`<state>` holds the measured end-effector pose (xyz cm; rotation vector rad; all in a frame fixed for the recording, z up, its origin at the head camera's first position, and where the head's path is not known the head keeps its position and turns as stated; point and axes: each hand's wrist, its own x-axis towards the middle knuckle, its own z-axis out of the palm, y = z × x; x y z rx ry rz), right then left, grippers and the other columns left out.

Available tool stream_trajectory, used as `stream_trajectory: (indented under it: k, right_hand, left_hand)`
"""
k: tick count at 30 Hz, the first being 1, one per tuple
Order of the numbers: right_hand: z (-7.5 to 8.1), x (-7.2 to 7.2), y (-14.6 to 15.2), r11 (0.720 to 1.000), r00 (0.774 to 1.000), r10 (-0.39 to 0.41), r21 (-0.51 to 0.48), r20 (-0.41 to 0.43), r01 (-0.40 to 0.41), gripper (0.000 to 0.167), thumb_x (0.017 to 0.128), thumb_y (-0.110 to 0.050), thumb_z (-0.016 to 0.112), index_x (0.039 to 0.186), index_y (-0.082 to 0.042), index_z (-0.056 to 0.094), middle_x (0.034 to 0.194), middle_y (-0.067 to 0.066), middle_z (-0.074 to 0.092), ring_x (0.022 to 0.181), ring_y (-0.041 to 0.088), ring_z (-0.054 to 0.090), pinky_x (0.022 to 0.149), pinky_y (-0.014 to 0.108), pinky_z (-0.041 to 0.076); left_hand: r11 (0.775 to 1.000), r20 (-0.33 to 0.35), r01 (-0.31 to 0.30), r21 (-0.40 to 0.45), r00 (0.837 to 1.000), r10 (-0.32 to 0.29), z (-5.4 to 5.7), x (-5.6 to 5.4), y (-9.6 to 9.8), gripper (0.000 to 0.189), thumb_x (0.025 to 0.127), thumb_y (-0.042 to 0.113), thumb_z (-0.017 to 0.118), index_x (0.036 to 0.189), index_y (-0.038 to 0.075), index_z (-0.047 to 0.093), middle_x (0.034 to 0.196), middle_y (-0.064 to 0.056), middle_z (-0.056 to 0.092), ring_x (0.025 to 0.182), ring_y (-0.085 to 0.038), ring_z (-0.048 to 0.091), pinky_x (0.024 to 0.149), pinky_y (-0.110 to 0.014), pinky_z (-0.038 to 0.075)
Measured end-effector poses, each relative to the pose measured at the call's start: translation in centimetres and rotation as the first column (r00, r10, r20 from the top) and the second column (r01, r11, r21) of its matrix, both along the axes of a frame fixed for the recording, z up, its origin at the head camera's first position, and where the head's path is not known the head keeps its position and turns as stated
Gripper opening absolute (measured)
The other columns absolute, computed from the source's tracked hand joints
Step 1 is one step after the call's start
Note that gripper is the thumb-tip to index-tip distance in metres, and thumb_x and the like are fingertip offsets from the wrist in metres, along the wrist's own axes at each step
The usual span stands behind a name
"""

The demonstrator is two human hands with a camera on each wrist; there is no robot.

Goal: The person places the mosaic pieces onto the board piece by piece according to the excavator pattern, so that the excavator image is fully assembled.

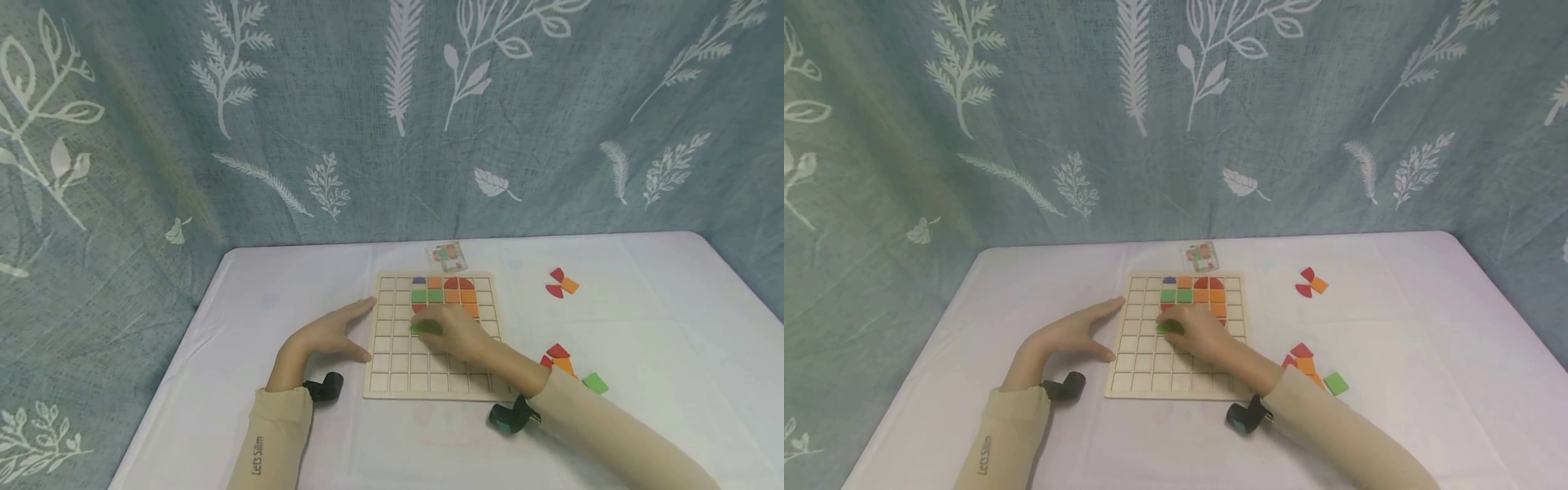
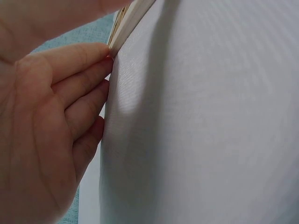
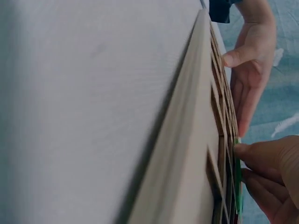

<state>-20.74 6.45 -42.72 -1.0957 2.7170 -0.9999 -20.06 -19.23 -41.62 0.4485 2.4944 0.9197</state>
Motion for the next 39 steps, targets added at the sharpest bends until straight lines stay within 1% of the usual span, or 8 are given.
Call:
stream_trajectory:
  k: [4,7,12,17,21,28,34,39]
  right_hand:
    - [0.2,-0.1,0.3,0.998,0.999,0.025,-0.063,0.041,-0.023,0.024,0.080,-0.012,0.071,0.103,-0.008,0.068,0.105,0.002,0.069,0.103,0.018,0.062,0.091,0.034,0.050]
    - [0.8,-0.2,0.7,0.989,0.986,0.071,-0.138,0.151,-0.050,0.028,0.082,-0.016,0.069,0.109,-0.007,0.066,0.112,0.004,0.066,0.106,0.020,0.061,0.092,0.033,0.049]
    - [2.0,-0.3,1.5,0.965,0.914,0.180,-0.246,0.363,-0.092,0.033,0.085,-0.019,0.066,0.115,-0.004,0.062,0.118,0.009,0.062,0.109,0.024,0.059,0.093,0.031,0.048]
    - [2.4,-0.2,2.5,0.947,0.871,0.253,-0.290,0.421,-0.135,0.034,0.086,-0.014,0.065,0.115,0.002,0.060,0.115,0.017,0.062,0.105,0.024,0.061,0.089,0.026,0.050]
    - [2.1,0.1,3.8,0.947,0.867,0.250,-0.294,0.431,-0.127,0.032,0.086,-0.014,0.064,0.115,0.001,0.060,0.113,0.017,0.063,0.103,0.022,0.062,0.088,0.025,0.050]
    - [1.6,1.1,6.8,0.961,0.900,0.149,-0.276,0.409,-0.033,0.030,0.086,-0.014,0.065,0.112,-0.002,0.062,0.111,0.014,0.064,0.103,0.023,0.062,0.088,0.026,0.051]
    - [1.5,2.3,10.1,0.969,0.930,-0.055,-0.207,0.363,0.139,0.031,0.085,-0.020,0.066,0.111,-0.004,0.064,0.107,0.009,0.066,0.100,0.020,0.062,0.087,0.027,0.052]
    - [1.4,3.4,13.3,0.949,0.923,-0.239,-0.128,0.302,0.288,0.029,0.084,-0.021,0.068,0.108,-0.006,0.065,0.105,0.007,0.067,0.101,0.024,0.062,0.086,0.035,0.052]
  left_hand:
    - [1.000,-0.002,0.002,0.004,1.000,-0.002,-0.1,0.1,0.0,0.102,0.064,0.029,0.082,0.146,0.008,0.025,0.152,-0.012,0.021,0.140,-0.031,0.016,0.113,-0.047,0.016]
    - [1.000,-0.006,0.002,0.008,1.000,-0.002,-0.3,0.2,0.0,0.102,0.065,0.029,0.082,0.146,0.008,0.025,0.152,-0.013,0.021,0.140,-0.032,0.016,0.113,-0.049,0.016]
    - [1.000,-0.011,0.002,0.006,1.000,-0.002,-0.3,0.2,0.0,0.102,0.065,0.028,0.082,0.146,0.008,0.025,0.152,-0.013,0.021,0.140,-0.032,0.016,0.113,-0.049,0.016]
    - [1.000,-0.011,-0.004,0.007,1.000,0.004,-0.3,0.2,-0.1,0.102,0.065,0.027,0.082,0.146,0.007,0.025,0.152,-0.014,0.021,0.140,-0.033,0.016,0.113,-0.049,0.016]
    - [1.000,-0.013,-0.005,0.016,1.000,0.005,-0.4,0.3,-0.2,0.102,0.064,0.027,0.082,0.146,0.007,0.025,0.152,-0.014,0.021,0.140,-0.033,0.015,0.113,-0.049,0.016]
    - [1.000,-0.011,-0.018,0.014,1.000,0.018,-0.5,0.3,-0.3,0.102,0.064,0.026,0.083,0.146,0.007,0.025,0.152,-0.014,0.021,0.140,-0.033,0.015,0.113,-0.048,0.016]
    - [1.000,-0.013,-0.019,0.020,1.000,0.019,-0.5,0.3,-0.1,0.102,0.064,0.026,0.083,0.146,0.006,0.025,0.151,-0.016,0.021,0.140,-0.034,0.015,0.113,-0.049,0.016]
    - [1.000,-0.024,-0.005,0.020,1.000,0.005,-0.5,0.2,0.0,0.102,0.064,0.026,0.083,0.146,0.006,0.025,0.151,-0.015,0.021,0.140,-0.033,0.015,0.113,-0.049,0.016]
